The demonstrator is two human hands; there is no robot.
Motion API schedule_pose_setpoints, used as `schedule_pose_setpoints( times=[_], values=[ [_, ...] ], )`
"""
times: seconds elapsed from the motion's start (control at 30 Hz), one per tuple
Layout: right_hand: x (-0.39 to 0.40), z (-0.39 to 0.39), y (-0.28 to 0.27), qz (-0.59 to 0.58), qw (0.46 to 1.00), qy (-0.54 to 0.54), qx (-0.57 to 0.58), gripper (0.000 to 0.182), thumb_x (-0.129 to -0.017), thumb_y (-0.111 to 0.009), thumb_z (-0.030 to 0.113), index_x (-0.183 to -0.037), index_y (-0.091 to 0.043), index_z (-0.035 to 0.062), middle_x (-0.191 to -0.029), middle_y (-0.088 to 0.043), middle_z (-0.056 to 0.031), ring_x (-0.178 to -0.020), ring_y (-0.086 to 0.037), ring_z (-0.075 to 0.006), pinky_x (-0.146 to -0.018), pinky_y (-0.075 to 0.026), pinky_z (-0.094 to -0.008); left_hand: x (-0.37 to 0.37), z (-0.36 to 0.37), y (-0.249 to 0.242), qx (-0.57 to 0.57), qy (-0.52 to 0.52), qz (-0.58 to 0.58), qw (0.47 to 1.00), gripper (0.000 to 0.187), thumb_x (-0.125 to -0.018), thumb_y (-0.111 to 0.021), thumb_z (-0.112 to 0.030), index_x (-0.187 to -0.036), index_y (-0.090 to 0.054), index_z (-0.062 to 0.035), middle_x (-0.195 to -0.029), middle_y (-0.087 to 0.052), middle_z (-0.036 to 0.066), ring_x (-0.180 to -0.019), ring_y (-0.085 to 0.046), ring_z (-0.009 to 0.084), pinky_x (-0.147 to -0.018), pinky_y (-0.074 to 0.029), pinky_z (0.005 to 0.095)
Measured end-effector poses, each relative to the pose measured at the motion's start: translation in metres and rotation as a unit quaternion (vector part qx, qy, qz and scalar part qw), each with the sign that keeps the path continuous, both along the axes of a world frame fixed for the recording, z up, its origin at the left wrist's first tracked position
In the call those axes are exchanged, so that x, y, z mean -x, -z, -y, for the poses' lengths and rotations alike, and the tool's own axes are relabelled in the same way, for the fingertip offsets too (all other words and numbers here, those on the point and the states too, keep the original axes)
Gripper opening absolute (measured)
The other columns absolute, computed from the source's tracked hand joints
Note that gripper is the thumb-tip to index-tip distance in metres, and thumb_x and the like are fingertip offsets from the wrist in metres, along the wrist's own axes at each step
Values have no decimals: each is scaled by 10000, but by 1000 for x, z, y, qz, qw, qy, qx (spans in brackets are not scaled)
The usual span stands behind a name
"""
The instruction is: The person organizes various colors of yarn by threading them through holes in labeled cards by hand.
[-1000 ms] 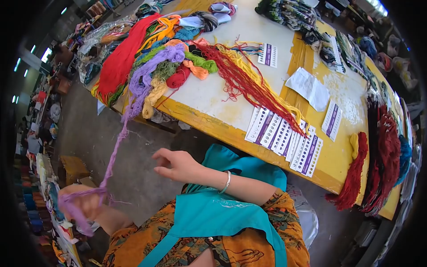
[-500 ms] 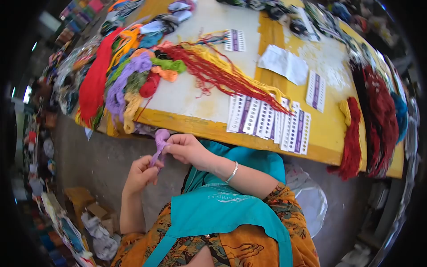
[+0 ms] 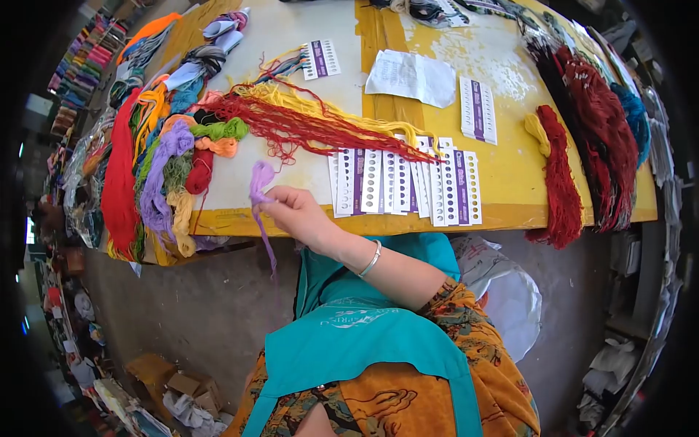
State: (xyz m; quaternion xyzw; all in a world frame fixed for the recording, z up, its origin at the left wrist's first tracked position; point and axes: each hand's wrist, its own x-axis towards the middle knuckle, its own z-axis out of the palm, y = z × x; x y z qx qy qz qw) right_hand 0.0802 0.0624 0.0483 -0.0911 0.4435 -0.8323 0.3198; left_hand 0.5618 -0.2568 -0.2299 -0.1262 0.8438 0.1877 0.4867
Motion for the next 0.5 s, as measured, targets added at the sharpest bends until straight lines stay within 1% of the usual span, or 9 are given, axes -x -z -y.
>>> schedule_pose_setpoints(
  times=[0.03, 0.07, 0.13, 0.23, 0.3, 0.33, 0.4, 0.43, 0.5],
  values=[
    [-2, 1, -1, -34, 999, -13, -13, 160, -952, -555, 156, -946, -642, 22, -744, -571, 27, -658, -483, -16, -577, -401, -190, 15, -7, -11, 15, -52, 64, 996, 317, -906, -560, -212, -1133, -602, 6, -1092, -613, 206, -1013, -580, 353, -864, -471, 379],
    [-3, 4, 7, -82, 993, -59, -58, 168, -950, -551, 151, -957, -635, 5, -834, -616, 0, -777, -527, -37, -676, -447, -221, 33, -9, -24, 28, -104, 17, 994, 337, -902, -571, -210, -1164, -591, 2, -1130, -603, 197, -1036, -577, 331, -881, -464, 371],
    [-17, 20, 27, -184, 982, -29, -38, 169, -935, -565, 157, -964, -632, 5, -784, -609, -5, -732, -519, -46, -643, -446, -233, 118, -33, -87, -22, -236, -147, 960, 379, -895, -591, -200, -1221, -569, -9, -1188, -590, 188, -1087, -572, 295, -908, -457, 368],
    [-28, 21, 20, -311, 928, -98, -179, 168, -908, -597, 164, -1010, -638, 37, -698, -584, -49, -637, -526, -109, -583, -433, -281, 244, -69, -164, -196, -354, -410, 818, 510, -887, -611, -182, -1345, -469, -7, -1351, -496, 160, -1262, -474, 255, -1035, -376, 368],
    [-33, 22, 16, -336, 913, -115, -199, 175, -888, -608, 161, -1019, -638, 49, -710, -586, -105, -628, -552, -155, -590, -445, -313, 310, -108, -220, -392, -386, -467, 692, 470, -913, -481, -82, -1366, -423, 32, -1345, -485, 188, -1282, -436, 231, -1085, -316, 358],
    [-34, 20, 10, -339, 912, -126, -195, 174, -887, -605, 156, -1017, -639, 45, -717, -591, -112, -632, -563, -172, -595, -451, -325, 326, -116, -231, -394, -385, -466, 692, 470, -913, -481, -82, -1366, -423, 32, -1345, -485, 188, -1282, -436, 231, -1085, -316, 358],
    [-34, 15, 7, -337, 907, -142, -207, 180, -890, -609, 159, -1006, -638, 25, -736, -610, -112, -651, -589, -179, -603, -461, -340, 346, -123, -245, -484, -308, -399, 715, 477, -919, -563, -171, -1345, -444, 9, -1268, -529, 129, -1170, -527, 218, -988, -412, 341],
    [-32, 11, 7, -337, 907, -139, -209, 180, -890, -609, 159, -1006, -638, 25, -736, -610, -112, -651, -589, -179, -603, -461, -340, 349, -121, -249, -475, -297, -352, 750, 290, -935, -557, -193, -1153, -562, -1, -910, -605, 48, -773, -589, 123, -677, -467, 253],
    [-26, 1, 7, -252, 945, -116, -175, 200, -899, -616, 169, -1010, -630, 3, -752, -624, -95, -669, -579, -145, -613, -467, -333, 351, -108, -247, -489, -319, -291, 759, 220, -939, -564, -215, -1027, -574, -14, -761, -534, 1, -630, -486, 82, -563, -377, 233]
  ],
)
